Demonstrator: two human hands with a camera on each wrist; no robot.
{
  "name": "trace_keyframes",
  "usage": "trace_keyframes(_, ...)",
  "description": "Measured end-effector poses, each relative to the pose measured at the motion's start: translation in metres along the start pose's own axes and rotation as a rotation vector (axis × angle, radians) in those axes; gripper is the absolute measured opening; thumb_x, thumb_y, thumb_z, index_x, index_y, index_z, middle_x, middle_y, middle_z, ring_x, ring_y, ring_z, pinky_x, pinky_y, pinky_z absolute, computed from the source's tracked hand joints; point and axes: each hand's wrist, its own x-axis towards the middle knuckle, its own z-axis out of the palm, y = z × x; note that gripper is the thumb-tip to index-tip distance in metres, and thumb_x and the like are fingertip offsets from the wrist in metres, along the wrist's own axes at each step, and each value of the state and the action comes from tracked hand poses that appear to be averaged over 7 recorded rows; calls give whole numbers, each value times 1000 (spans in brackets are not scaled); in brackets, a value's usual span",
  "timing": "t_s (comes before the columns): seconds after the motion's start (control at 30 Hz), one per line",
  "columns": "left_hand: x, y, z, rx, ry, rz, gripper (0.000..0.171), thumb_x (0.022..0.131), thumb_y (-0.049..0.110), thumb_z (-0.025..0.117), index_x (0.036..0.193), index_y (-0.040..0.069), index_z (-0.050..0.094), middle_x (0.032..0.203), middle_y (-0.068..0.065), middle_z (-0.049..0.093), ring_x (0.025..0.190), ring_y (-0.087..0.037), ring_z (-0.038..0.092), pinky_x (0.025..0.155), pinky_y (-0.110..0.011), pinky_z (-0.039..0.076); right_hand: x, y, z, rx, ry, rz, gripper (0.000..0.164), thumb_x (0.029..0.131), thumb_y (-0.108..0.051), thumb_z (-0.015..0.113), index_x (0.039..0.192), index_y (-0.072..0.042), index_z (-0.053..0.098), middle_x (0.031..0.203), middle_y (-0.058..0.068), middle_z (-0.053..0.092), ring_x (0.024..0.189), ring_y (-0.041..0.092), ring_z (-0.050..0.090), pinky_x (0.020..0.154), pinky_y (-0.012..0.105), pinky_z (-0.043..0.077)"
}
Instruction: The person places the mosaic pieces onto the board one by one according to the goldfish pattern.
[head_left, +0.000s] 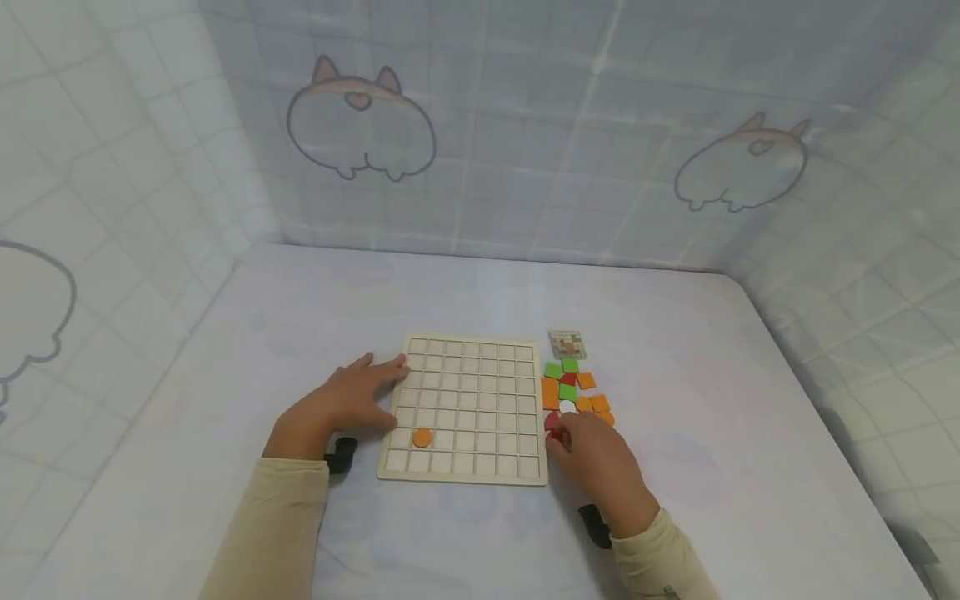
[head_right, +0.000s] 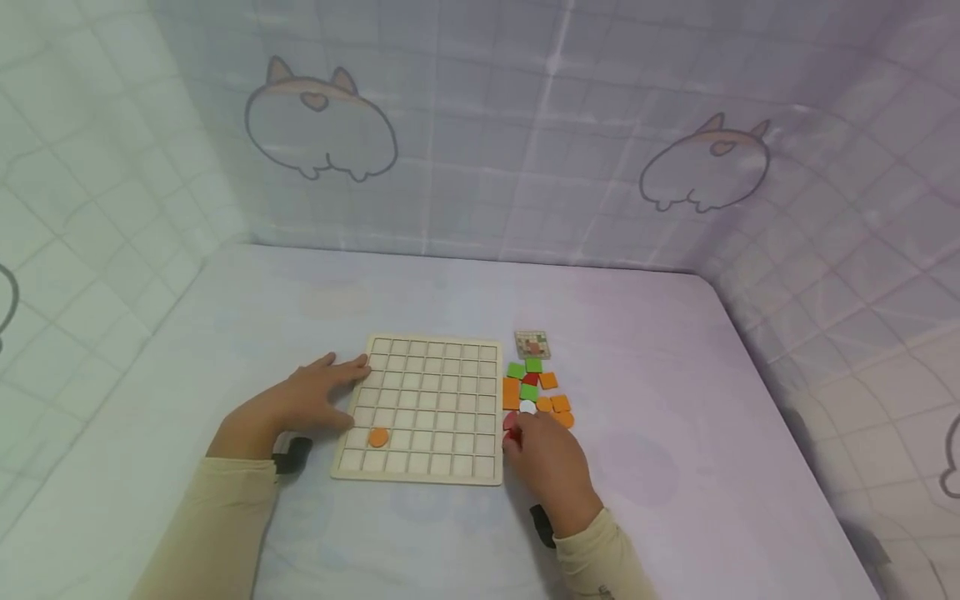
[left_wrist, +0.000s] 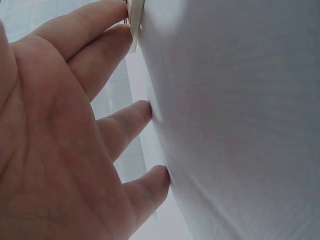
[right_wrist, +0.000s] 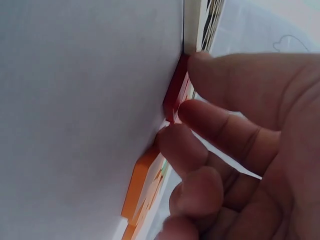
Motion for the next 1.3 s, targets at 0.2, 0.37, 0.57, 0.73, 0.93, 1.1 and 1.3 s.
trace_keyframes(0.2, -1, -2, 1, -29, 1, -30, 92, 70, 27, 80, 151, 26, 37, 159, -1, 23, 144, -44, 3, 102, -75, 12, 4, -3, 2, -10, 3, 23, 13, 86, -24, 74, 81, -16, 65, 65, -4, 49, 66, 15, 48, 59, 29, 41)
trace_keyframes(0.37, -1, -2, 1, -24, 4, -23, 91, 70, 28, 80, 151, 28, 37, 159, 0, 23, 144, -43, 3, 103, -74, 13, 4, -4, 1, 0, -18, 72, 9, 86, -23, 74, 86, -16, 67, 67, -4, 51, 67, 15, 48, 59, 30, 41)
trace_keyframes(0.57, 0, 0, 0, -9, -2, -6, 90, 71, 26, 80, 151, 24, 39, 158, 0, 25, 145, -39, 4, 107, -69, 8, 2, -2, -3, 23, -40, 93, 8, 85, -20, 72, 91, -15, 69, 72, -3, 54, 71, 17, 50, 63, 32, 44)
trace_keyframes(0.73, 0, 1, -1, 10, -3, 17, 87, 72, 25, 79, 150, 19, 41, 158, 1, 27, 146, -39, 5, 110, -65, 4, 2, 2, -3, 67, -52, 87, 13, 84, -17, 73, 96, -13, 71, 77, -4, 59, 75, 17, 52, 72, 36, 50)
trace_keyframes(0.93, -2, 1, -3, 10, -6, 20, 87, 71, 24, 79, 149, 18, 41, 158, 0, 26, 145, -40, 5, 110, -66, 4, -1, 5, -4, 104, -41, 54, 18, 82, -19, 75, 99, -12, 74, 76, -3, 56, 78, 17, 51, 72, 34, 49)
trace_keyframes(1.1, -2, 3, -3, 10, -7, 15, 86, 72, 24, 79, 149, 18, 42, 158, 0, 26, 145, -40, 5, 109, -67, 5, -6, 8, -5, 135, -16, 40, 11, 80, -18, 76, 90, -14, 71, 78, -3, 59, 78, 17, 51, 74, 34, 49)
trace_keyframes(1.3, 0, 2, -2, 3, -7, 16, 88, 72, 25, 80, 150, 18, 41, 158, 0, 26, 146, -39, 4, 110, -65, 3, -7, 9, -2, 164, -27, 50, 16, 78, -18, 80, 91, -14, 73, 81, -5, 59, 79, 15, 52, 74, 32, 50)
